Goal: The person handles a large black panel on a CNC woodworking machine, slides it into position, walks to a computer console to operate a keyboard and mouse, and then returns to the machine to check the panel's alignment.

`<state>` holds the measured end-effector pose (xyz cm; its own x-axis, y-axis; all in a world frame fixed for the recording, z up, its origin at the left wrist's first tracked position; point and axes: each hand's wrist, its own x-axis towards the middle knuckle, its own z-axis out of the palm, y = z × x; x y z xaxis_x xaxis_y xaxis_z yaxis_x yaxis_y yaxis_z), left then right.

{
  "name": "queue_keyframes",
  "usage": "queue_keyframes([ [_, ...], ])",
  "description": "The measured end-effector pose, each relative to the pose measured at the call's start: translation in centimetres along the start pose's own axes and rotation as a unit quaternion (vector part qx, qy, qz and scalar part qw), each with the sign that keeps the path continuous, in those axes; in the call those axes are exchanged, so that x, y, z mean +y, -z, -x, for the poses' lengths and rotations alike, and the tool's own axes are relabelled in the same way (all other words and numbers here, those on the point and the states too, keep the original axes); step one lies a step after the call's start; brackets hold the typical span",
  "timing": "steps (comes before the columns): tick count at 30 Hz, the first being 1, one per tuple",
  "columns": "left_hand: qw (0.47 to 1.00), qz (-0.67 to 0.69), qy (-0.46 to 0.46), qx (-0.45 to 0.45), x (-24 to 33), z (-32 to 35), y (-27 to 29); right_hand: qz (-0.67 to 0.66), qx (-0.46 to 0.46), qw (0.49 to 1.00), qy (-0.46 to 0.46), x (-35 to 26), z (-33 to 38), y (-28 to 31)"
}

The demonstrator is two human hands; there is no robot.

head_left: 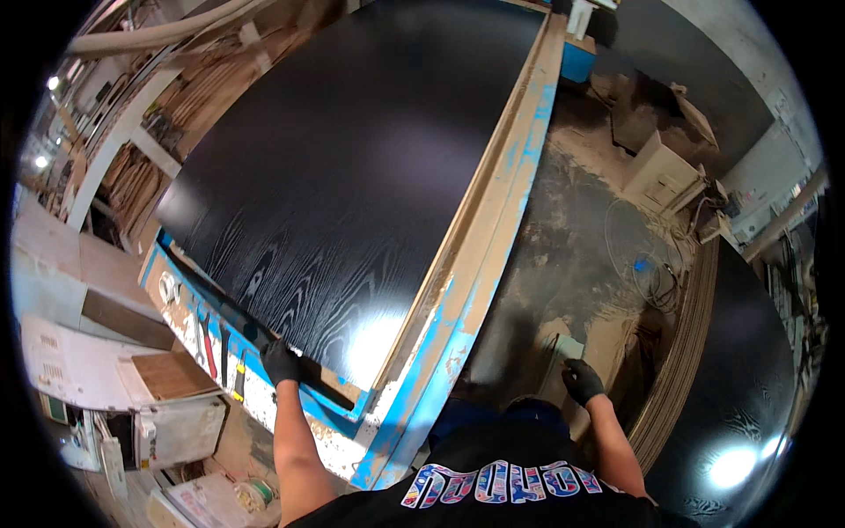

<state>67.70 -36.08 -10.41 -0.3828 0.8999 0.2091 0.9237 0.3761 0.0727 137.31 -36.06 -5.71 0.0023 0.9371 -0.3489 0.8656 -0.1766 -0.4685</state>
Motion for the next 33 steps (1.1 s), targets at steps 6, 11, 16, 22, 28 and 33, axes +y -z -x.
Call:
queue_keyframes([
  [6, 0.999, -0.033, -0.015, 0.005, -0.5, 0.3, -0.6, -0.006, -0.032, 0.999, 0.033, -1.8, -4.9, 1.7],
  [11, 0.999, 0.018, 0.009, -0.035, -1.2, -0.3, -0.7, 0.064, -0.055, 0.995, 0.061, 0.7, -9.4, 2.5],
  [16, 0.969, 0.117, 0.136, -0.171, -1.2, -2.3, 2.3, 0.01, -0.101, 0.994, -0.035, 2.6, -13.2, 5.7],
  [22, 0.866, 0.158, 0.473, -0.022, 1.4, -7.5, 3.8, 0.07, -0.149, 0.984, -0.073, 10.8, -19.1, 7.3],
  [28, 0.947, 0.175, 0.271, -0.016, 17.3, -13.0, 1.0, -0.011, -0.085, 0.992, -0.093, 13.1, -26.2, 12.8],
  [33, 0.995, -0.034, 0.031, -0.093, 39.5, -20.0, -0.9, -0.123, -0.007, 0.991, -0.049, 16.7, -33.1, 13.4],
])
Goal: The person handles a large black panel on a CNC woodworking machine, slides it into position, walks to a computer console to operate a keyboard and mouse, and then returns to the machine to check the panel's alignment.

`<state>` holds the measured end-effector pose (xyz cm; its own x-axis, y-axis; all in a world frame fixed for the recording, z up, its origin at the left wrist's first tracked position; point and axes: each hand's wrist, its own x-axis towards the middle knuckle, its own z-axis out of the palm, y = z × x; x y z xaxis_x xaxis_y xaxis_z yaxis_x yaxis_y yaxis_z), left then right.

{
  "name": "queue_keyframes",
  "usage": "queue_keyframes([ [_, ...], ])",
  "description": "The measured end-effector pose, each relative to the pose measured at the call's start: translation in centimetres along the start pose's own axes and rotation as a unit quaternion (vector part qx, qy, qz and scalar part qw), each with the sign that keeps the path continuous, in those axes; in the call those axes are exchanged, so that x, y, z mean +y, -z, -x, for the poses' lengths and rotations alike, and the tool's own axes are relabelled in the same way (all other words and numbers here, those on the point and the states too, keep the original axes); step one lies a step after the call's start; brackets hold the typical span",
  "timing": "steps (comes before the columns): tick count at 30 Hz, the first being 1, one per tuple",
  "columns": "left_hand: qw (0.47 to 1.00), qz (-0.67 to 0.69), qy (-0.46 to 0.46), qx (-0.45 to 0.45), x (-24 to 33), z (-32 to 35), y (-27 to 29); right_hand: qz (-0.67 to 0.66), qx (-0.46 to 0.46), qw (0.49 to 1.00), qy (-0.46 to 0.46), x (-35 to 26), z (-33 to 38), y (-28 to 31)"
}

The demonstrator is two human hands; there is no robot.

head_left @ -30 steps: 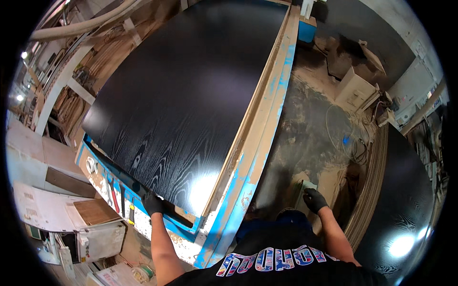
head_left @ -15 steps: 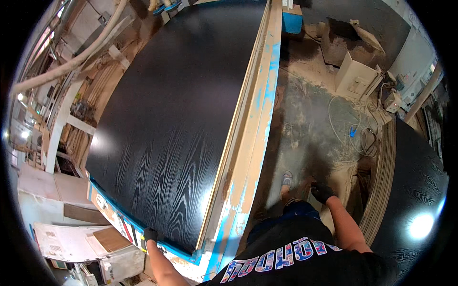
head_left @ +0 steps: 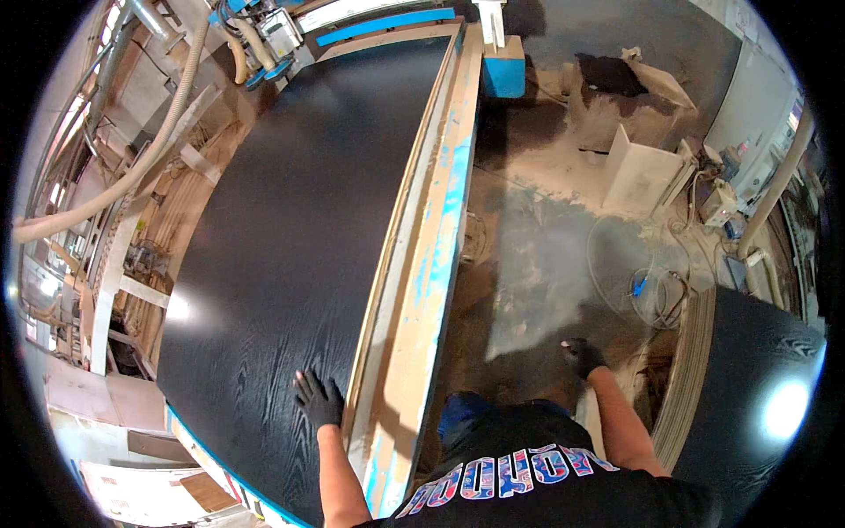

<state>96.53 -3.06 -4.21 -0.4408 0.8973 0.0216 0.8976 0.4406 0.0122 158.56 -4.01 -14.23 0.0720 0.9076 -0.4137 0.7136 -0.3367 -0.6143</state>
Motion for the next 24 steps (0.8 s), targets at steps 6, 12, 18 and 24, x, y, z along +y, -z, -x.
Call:
queue_keyframes([
  [6, 0.994, -0.023, -0.103, 0.009, 12.4, -10.1, 0.0, 0.008, 0.053, 0.996, 0.066, -3.5, -6.1, 4.5],
  [12, 0.996, -0.037, -0.077, -0.028, 19.7, -20.6, -0.3, 0.036, 0.036, 0.998, -0.025, -0.3, -12.6, 6.5],
  [18, 0.994, -0.056, -0.087, -0.024, 29.1, -33.0, -0.6, 0.164, 0.012, 0.971, -0.175, 18.4, -14.6, 0.7],
  [24, 0.997, -0.039, -0.056, -0.048, 40.2, -41.0, 0.4, 0.144, -0.141, 0.946, -0.253, 23.3, -13.6, 0.2],
])
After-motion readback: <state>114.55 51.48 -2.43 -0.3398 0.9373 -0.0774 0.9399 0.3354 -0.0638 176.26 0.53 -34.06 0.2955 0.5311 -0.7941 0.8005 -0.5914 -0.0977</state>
